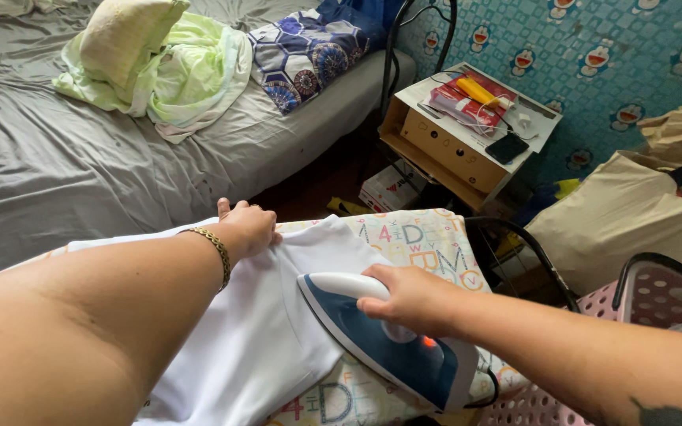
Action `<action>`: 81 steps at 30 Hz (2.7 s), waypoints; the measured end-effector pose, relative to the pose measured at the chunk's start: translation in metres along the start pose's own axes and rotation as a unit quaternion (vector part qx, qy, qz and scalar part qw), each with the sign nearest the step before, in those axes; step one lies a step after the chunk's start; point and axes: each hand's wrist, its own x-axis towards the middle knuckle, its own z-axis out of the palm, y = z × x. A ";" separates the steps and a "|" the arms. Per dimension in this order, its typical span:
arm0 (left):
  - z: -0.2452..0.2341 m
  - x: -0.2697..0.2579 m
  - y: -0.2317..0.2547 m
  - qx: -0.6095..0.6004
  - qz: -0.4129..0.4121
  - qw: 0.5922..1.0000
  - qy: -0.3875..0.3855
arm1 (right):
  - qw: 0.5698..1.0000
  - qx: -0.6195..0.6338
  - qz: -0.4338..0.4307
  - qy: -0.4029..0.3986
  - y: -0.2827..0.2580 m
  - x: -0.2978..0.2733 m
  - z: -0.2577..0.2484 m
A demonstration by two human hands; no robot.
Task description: The person irons a white shirt on an ironing board. They use a blue and white iron to smooth the fabric, repeatedly adjusting the shirt's position and folding it to iron different sections, including the sleeves and body.
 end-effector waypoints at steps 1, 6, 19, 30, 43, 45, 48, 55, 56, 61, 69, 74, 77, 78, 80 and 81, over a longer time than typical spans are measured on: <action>0.000 0.001 -0.002 0.004 -0.007 1.000 0.002 | 1.000 -0.007 0.028 0.002 -0.004 -0.004 0.001; 0.017 -0.002 -0.005 -0.029 -0.023 0.992 0.124 | 0.993 -0.037 0.015 0.108 -0.026 0.035 0.016; 0.045 -0.155 -0.005 -0.064 0.012 0.998 0.023 | 0.994 -0.010 -0.039 0.100 -0.004 0.054 0.034; 0.027 -0.179 -0.017 -0.036 -0.029 0.991 -0.126 | 0.979 0.007 0.054 0.196 -0.041 0.084 0.032; 0.049 -0.162 -0.016 0.023 0.002 0.991 -0.129 | 0.974 0.163 0.131 0.089 -0.028 0.007 0.047; 0.055 -0.157 -0.017 0.023 0.003 0.993 -0.119 | 0.972 0.154 0.142 0.106 -0.030 0.006 0.053; 0.060 -0.156 -0.018 0.013 0.003 0.994 -0.111 | 0.972 0.140 0.137 0.131 -0.037 0.023 0.049; 0.061 -0.150 -0.017 0.015 -0.012 0.992 -0.128 | 0.974 0.089 0.133 0.158 -0.071 0.086 0.020; 0.060 -0.151 -0.018 0.017 -0.012 0.991 -0.129 | 0.974 0.088 0.142 0.154 -0.073 0.090 0.017; 0.055 -0.155 -0.014 0.029 -0.019 0.990 -0.138 | 0.979 0.155 0.074 0.107 -0.050 0.077 0.024; 0.055 -0.154 -0.009 0.035 -0.046 0.990 -0.132 | 0.975 0.161 0.137 0.074 -0.036 0.003 0.046; 0.055 -0.152 -0.009 0.028 -0.057 0.990 -0.123 | 0.985 0.092 0.024 0.141 -0.038 0.064 0.032; 0.056 -0.157 -0.011 0.027 -0.053 0.991 -0.119 | 0.986 0.101 0.033 0.125 -0.046 0.089 0.023; 0.054 -0.158 -0.011 0.027 -0.052 0.991 -0.121 | 0.986 0.108 0.052 0.114 -0.048 0.089 0.021; 0.050 -0.161 -0.009 0.028 -0.055 0.990 -0.128 | 0.984 0.139 0.063 0.095 -0.047 0.078 0.020; 0.048 -0.163 -0.007 0.028 -0.059 0.989 -0.133 | 0.981 0.162 0.056 0.087 -0.044 0.066 0.026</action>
